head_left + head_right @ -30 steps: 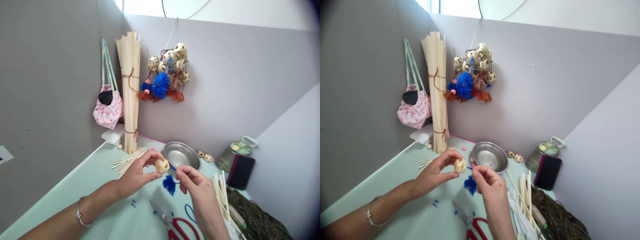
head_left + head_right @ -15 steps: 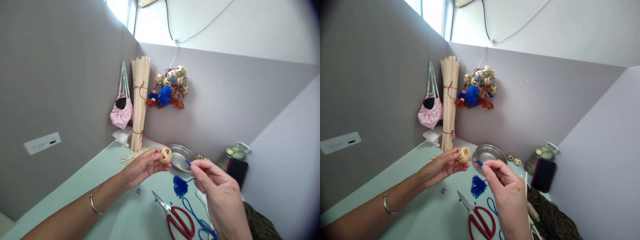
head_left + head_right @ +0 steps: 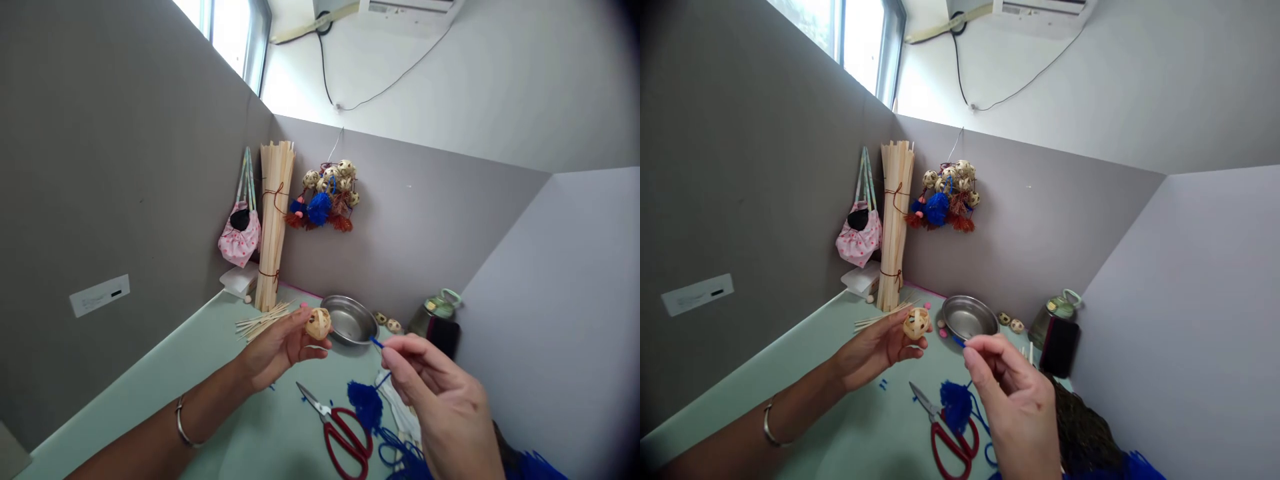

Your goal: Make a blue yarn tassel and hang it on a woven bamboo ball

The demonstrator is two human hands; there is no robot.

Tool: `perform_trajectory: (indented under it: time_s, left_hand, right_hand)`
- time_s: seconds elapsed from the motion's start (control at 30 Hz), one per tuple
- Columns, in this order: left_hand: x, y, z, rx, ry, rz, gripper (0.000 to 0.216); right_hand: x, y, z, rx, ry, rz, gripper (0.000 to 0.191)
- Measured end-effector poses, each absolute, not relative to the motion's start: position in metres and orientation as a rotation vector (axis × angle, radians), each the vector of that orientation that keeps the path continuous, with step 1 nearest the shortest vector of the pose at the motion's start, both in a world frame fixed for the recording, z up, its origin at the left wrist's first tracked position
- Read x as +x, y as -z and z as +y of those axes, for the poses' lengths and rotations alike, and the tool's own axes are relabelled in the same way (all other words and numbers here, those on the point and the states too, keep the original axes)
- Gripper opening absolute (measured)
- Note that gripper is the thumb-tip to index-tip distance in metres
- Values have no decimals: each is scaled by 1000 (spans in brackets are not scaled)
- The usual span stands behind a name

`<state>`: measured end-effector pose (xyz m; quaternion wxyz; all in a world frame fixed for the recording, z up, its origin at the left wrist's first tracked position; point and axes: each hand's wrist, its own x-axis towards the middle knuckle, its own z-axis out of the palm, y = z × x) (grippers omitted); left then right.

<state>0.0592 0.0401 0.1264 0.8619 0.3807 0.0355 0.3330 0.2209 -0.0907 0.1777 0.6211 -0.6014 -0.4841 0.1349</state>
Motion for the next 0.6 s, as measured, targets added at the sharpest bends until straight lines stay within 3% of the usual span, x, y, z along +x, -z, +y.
perform_trajectory:
  time_s: [0.3, 0.6]
  left_hand:
    - [58, -123, 52, 842, -720, 111, 19]
    - [62, -115, 54, 1256, -868, 199, 42]
  right_hand:
    - [215, -174, -77, -1493, -239, -1272, 19]
    - [208, -167, -59, -1458, -166, -1424, 15]
